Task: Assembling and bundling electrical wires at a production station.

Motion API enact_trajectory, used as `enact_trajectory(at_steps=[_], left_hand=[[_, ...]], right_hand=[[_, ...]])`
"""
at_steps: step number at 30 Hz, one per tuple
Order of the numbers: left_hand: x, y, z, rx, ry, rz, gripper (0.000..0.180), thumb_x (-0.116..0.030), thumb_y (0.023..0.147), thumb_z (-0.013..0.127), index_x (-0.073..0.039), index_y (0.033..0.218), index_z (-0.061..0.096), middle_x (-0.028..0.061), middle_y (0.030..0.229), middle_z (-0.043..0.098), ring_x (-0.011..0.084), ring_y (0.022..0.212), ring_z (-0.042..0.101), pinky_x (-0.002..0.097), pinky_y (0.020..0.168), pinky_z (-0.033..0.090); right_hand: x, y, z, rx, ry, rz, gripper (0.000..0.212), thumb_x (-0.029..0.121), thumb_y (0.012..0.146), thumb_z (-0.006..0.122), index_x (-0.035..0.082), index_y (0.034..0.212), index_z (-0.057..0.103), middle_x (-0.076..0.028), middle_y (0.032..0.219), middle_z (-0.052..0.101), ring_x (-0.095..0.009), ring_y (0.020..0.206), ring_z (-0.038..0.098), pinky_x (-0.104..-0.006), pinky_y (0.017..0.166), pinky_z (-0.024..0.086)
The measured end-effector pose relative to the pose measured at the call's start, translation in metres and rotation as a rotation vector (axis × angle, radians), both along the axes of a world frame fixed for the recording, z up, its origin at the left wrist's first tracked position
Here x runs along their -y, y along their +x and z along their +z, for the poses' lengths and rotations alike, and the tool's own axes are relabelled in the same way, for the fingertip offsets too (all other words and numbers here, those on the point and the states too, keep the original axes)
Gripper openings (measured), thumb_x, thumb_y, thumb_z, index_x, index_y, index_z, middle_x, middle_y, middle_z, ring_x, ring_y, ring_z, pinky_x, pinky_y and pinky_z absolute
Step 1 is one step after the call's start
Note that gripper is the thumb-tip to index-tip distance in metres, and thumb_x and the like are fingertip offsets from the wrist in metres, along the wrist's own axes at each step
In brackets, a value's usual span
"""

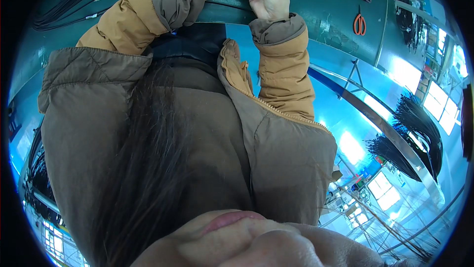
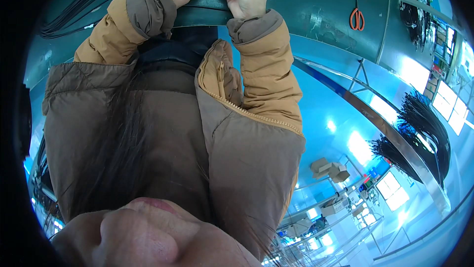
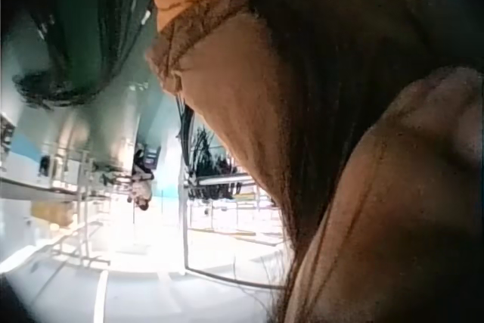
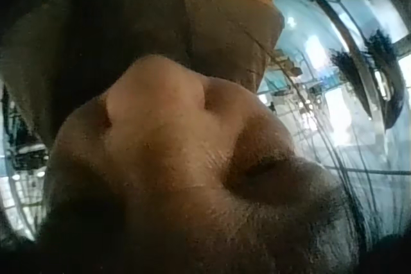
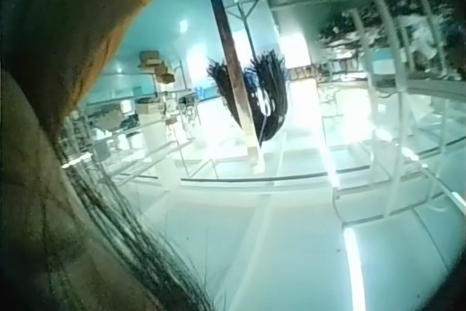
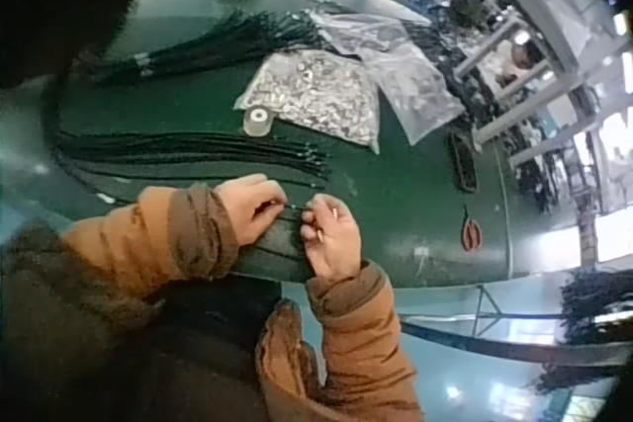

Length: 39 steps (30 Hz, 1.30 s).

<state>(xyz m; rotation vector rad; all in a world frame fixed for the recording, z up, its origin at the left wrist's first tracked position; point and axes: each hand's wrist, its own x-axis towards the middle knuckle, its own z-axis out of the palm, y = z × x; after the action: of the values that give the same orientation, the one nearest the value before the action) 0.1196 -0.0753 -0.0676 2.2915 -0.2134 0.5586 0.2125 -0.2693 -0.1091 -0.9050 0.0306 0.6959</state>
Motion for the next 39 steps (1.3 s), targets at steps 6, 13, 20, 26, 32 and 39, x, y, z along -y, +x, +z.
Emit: enact_trajectory(at_steps=[6, 13, 20, 26, 32, 39], left_hand=[[-0.001, -0.001, 0.002, 0.008, 0.011, 0.007, 0.009, -0.006, 0.089, 0.071, -0.005, 0.097, 0.067, 0.0170, 0.089, 0.064, 0.0384, 0.082, 0.065, 0.0435, 0.073, 0.055], [0.000, -0.008, 0.012, 0.017, 0.131, 0.025, 0.008, -0.006, 0.090, 0.069, -0.007, 0.097, 0.066, 0.0156, 0.087, 0.060, 0.0385, 0.077, 0.064, 0.0430, 0.068, 0.055], [0.008, -0.006, 0.017, 0.090, 0.150, -0.025, 0.010, -0.006, 0.090, 0.069, -0.007, 0.099, 0.065, 0.0154, 0.089, 0.059, 0.0381, 0.076, 0.064, 0.0420, 0.066, 0.055], [0.008, -0.004, 0.015, 0.059, -0.067, 0.027, 0.013, -0.009, 0.089, 0.073, -0.004, 0.098, 0.064, 0.0171, 0.097, 0.060, 0.0359, 0.079, 0.064, 0.0407, 0.069, 0.056], [0.008, -0.001, 0.006, 0.164, -0.041, 0.012, 0.012, 0.000, 0.086, 0.070, -0.002, 0.093, 0.061, 0.0175, 0.097, 0.058, 0.0362, 0.081, 0.062, 0.0388, 0.071, 0.053], [-0.003, -0.011, 0.005, 0.043, -0.045, -0.028, 0.011, -0.001, 0.086, 0.071, -0.003, 0.093, 0.063, 0.0180, 0.095, 0.059, 0.0368, 0.084, 0.063, 0.0398, 0.072, 0.054]], right_hand=[[-0.006, -0.006, 0.011, 0.095, -0.084, -0.033, 0.008, 0.008, 0.102, 0.064, 0.003, 0.108, 0.063, -0.004, 0.086, 0.061, -0.011, 0.072, 0.057, -0.0222, 0.058, 0.048], [-0.012, -0.012, 0.018, 0.106, -0.178, -0.053, 0.010, 0.011, 0.101, 0.067, 0.002, 0.102, 0.063, -0.003, 0.080, 0.060, -0.010, 0.064, 0.053, -0.0210, 0.055, 0.046], [-0.024, -0.023, 0.017, 0.177, -0.276, -0.050, 0.015, 0.016, 0.102, 0.068, 0.002, 0.098, 0.063, -0.002, 0.075, 0.059, -0.008, 0.056, 0.049, -0.0214, 0.051, 0.041], [-0.020, -0.024, 0.019, 0.070, -0.034, 0.063, 0.019, 0.020, 0.106, 0.061, 0.004, 0.097, 0.063, -0.002, 0.077, 0.060, -0.007, 0.060, 0.050, -0.0212, 0.052, 0.040], [-0.014, -0.024, 0.033, 0.113, -0.194, 0.066, 0.018, 0.020, 0.107, 0.059, 0.005, 0.098, 0.062, -0.001, 0.082, 0.061, -0.007, 0.063, 0.051, -0.0204, 0.052, 0.041], [0.003, -0.014, 0.024, 0.249, -0.419, 0.170, 0.018, 0.020, 0.107, 0.060, 0.005, 0.097, 0.063, 0.001, 0.079, 0.059, -0.005, 0.062, 0.050, -0.0179, 0.050, 0.038]])
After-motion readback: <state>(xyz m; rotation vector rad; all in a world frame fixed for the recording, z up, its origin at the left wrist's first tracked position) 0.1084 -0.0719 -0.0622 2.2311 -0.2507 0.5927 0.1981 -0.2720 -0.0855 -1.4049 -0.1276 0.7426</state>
